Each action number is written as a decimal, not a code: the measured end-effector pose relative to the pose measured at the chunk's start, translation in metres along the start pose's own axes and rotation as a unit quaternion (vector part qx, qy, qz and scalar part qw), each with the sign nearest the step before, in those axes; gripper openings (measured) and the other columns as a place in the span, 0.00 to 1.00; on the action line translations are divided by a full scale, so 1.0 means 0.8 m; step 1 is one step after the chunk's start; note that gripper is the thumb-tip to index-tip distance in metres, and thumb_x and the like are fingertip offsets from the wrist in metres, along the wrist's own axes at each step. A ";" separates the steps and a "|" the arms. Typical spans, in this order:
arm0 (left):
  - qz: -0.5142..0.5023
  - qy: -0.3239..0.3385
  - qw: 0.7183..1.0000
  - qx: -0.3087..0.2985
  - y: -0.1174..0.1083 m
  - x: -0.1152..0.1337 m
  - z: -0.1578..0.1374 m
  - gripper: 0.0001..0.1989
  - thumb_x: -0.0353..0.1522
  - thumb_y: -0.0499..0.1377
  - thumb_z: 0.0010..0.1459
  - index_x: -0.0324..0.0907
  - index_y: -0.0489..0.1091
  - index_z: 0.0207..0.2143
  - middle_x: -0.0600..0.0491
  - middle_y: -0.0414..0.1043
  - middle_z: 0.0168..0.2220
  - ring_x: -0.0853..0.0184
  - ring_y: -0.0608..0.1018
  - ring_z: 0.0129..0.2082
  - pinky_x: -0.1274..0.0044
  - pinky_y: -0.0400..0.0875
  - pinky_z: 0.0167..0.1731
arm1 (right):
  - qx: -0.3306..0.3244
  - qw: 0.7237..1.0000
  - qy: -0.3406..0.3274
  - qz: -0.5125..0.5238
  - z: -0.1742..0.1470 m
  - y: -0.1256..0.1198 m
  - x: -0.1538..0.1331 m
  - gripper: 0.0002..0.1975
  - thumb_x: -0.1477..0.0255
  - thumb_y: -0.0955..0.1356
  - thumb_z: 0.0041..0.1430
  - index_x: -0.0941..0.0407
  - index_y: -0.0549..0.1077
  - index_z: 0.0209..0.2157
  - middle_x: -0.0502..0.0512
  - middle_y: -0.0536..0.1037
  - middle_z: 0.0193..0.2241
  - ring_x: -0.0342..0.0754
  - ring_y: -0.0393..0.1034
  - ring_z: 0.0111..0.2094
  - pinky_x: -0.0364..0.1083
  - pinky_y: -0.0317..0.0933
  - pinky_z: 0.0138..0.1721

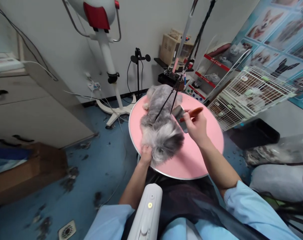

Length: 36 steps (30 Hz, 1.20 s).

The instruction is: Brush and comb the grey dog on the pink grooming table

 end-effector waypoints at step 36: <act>0.557 0.391 0.732 -0.029 0.113 0.081 -0.060 0.11 0.32 0.57 0.62 0.46 0.80 0.33 0.47 0.83 0.39 0.55 0.80 0.48 0.60 0.71 0.49 | -0.187 0.948 0.081 0.243 0.049 0.053 0.149 0.20 0.51 0.71 0.50 0.54 0.68 0.29 0.50 0.73 0.25 0.47 0.69 0.28 0.47 0.66 0.33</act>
Point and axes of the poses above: each hand's wrist, its own z-axis towards the middle knuckle, its own y-axis out of the palm, x = y × z, the point moved 10 cm from there along z, towards the middle knuckle
